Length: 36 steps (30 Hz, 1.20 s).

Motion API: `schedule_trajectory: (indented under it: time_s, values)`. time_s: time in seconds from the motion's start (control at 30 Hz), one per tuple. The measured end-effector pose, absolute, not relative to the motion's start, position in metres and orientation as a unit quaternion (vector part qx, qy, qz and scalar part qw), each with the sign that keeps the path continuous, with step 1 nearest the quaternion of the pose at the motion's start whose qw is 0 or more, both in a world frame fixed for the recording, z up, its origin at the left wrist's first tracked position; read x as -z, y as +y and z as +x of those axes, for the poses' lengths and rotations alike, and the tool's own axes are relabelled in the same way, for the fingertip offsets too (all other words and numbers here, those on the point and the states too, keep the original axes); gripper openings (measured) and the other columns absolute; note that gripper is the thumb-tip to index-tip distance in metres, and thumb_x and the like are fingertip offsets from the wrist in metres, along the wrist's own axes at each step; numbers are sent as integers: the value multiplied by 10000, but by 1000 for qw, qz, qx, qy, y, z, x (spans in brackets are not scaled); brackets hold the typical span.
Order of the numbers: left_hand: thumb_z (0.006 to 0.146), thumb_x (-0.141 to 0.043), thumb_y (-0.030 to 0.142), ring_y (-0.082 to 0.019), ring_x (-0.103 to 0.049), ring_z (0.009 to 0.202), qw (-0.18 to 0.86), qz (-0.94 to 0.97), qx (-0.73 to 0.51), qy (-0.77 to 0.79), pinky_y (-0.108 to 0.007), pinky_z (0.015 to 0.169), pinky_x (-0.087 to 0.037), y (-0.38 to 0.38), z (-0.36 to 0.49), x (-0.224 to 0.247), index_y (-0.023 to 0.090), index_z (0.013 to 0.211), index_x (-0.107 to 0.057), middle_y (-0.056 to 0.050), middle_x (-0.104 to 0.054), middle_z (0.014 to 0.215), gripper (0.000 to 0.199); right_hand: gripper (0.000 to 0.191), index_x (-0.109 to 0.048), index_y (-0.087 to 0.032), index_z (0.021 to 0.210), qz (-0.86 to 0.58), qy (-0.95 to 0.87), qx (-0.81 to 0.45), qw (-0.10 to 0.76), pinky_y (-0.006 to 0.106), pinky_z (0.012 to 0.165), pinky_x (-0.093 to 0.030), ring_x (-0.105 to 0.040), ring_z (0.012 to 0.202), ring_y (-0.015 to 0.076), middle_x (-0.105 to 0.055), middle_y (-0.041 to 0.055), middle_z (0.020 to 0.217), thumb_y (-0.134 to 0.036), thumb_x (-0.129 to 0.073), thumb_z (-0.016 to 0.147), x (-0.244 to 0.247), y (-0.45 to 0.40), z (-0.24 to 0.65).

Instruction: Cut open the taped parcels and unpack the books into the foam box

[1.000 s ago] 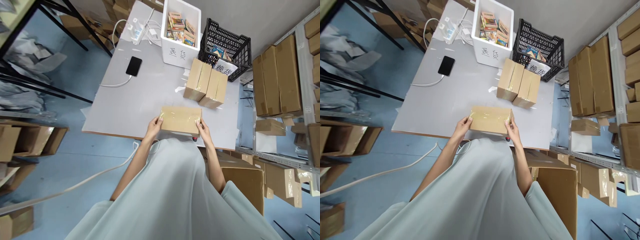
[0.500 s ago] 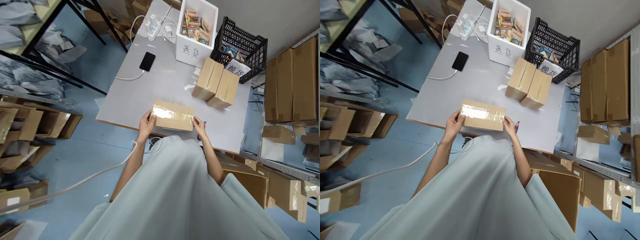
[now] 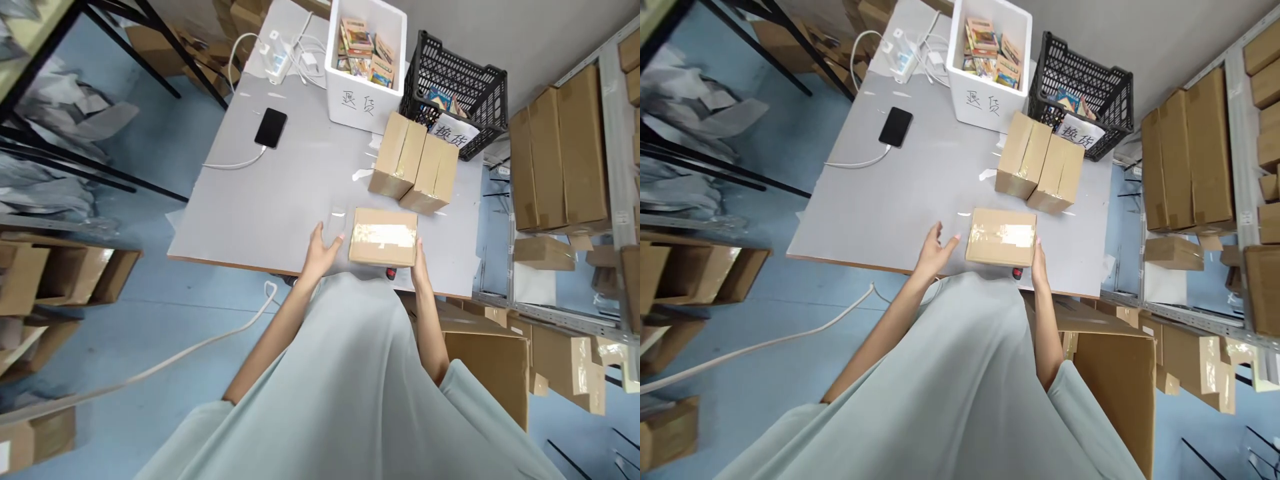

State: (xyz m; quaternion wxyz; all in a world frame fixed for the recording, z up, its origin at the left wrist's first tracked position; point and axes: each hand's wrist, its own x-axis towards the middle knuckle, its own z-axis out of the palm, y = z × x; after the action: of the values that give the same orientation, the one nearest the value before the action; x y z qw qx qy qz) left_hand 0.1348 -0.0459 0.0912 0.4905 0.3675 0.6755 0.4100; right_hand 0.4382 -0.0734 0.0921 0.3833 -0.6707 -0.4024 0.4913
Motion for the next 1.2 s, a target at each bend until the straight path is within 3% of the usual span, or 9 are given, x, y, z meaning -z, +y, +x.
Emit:
schedule_trajectory:
  time_s: [0.13, 0.2, 0.3, 0.5, 0.7, 0.87, 1.0, 1.1, 1.2]
  values:
    - [917, -785, 839, -405, -678, 1521, 644, 362, -381, 556, -562, 1255, -591, -48, 148, -87, 214, 1418, -792, -185, -762, 1559, 801, 1134, -742, -212, 1590, -668, -350, -523, 396, 558, 1335, -521, -644, 1602, 368, -746, 125, 1632, -1072, -323, 981, -101, -78, 436]
    - [868, -729, 977, -401, -717, 1457, 653, 360, -397, 535, -557, 1212, -629, -51, 150, -95, 226, 1299, -838, -152, -816, 1470, 873, 1122, -760, -212, 1557, -668, -338, -525, 404, 547, 1323, -539, -659, 1588, 370, -758, 123, 1616, -1078, -368, 959, -102, -78, 433]
    - [811, -740, 1032, -415, -728, 1431, 626, 367, -413, 550, -567, 1220, -626, -52, 141, -107, 204, 1220, -865, -154, -842, 1404, 931, 1021, -794, -243, 1481, -655, -329, -541, 412, 498, 1302, -568, -684, 1563, 353, -785, 96, 1579, -1046, -447, 955, -101, -74, 422]
    - [880, -813, 824, -383, -717, 1473, 548, 369, -441, 608, -539, 1274, -590, -56, 102, -109, 221, 1366, -846, -134, -807, 1507, 775, 1033, -736, -247, 1559, -610, -354, -588, 396, 484, 1306, -573, -687, 1560, 329, -754, 70, 1627, -1023, -420, 954, -99, -51, 386]
    - [920, -768, 597, -353, -713, 1481, 493, 349, -439, 665, -513, 1335, -525, -69, 67, -95, 200, 1362, -827, -144, -798, 1522, 597, 943, -707, -291, 1619, -562, -436, -605, 358, 481, 1372, -493, -562, 1673, 307, -607, 31, 1787, -951, -620, 950, -100, -32, 353]
    - [924, -793, 621, -338, -719, 1455, 499, 339, -441, 665, -504, 1318, -534, -72, 62, -84, 222, 1334, -810, -129, -812, 1483, 572, 966, -717, -252, 1552, -588, -448, -566, 365, 498, 1290, -555, -735, 1461, 344, -722, 133, 1657, -974, -690, 911, -95, -21, 344]
    - [1059, -624, 746, -331, -730, 1443, 510, 292, -454, 670, -503, 1293, -543, -69, 70, -65, 207, 1354, -769, -170, -767, 1537, 631, 856, -781, -252, 1426, -585, -450, -565, 369, 522, 1285, -554, -737, 1439, 357, -798, 124, 1540, -945, -702, 931, -92, -20, 365]
    - [1123, -553, 668, -340, -675, 1521, 507, 258, -405, 716, -509, 1317, -510, -58, 79, -45, 208, 1390, -734, -184, -722, 1598, 561, 813, -803, -226, 1387, -613, -437, -533, 386, 534, 1292, -552, -725, 1452, 366, -818, 141, 1496, -904, -706, 949, -92, -26, 397]
    - [1109, -619, 545, -347, -605, 1597, 510, 257, -364, 736, -493, 1367, -449, -42, 93, -27, 191, 1399, -735, -199, -702, 1622, 472, 918, -737, -159, 1518, -680, -399, -466, 401, 559, 1306, -542, -698, 1496, 382, -777, 218, 1548, -863, -755, 929, -91, -33, 434]
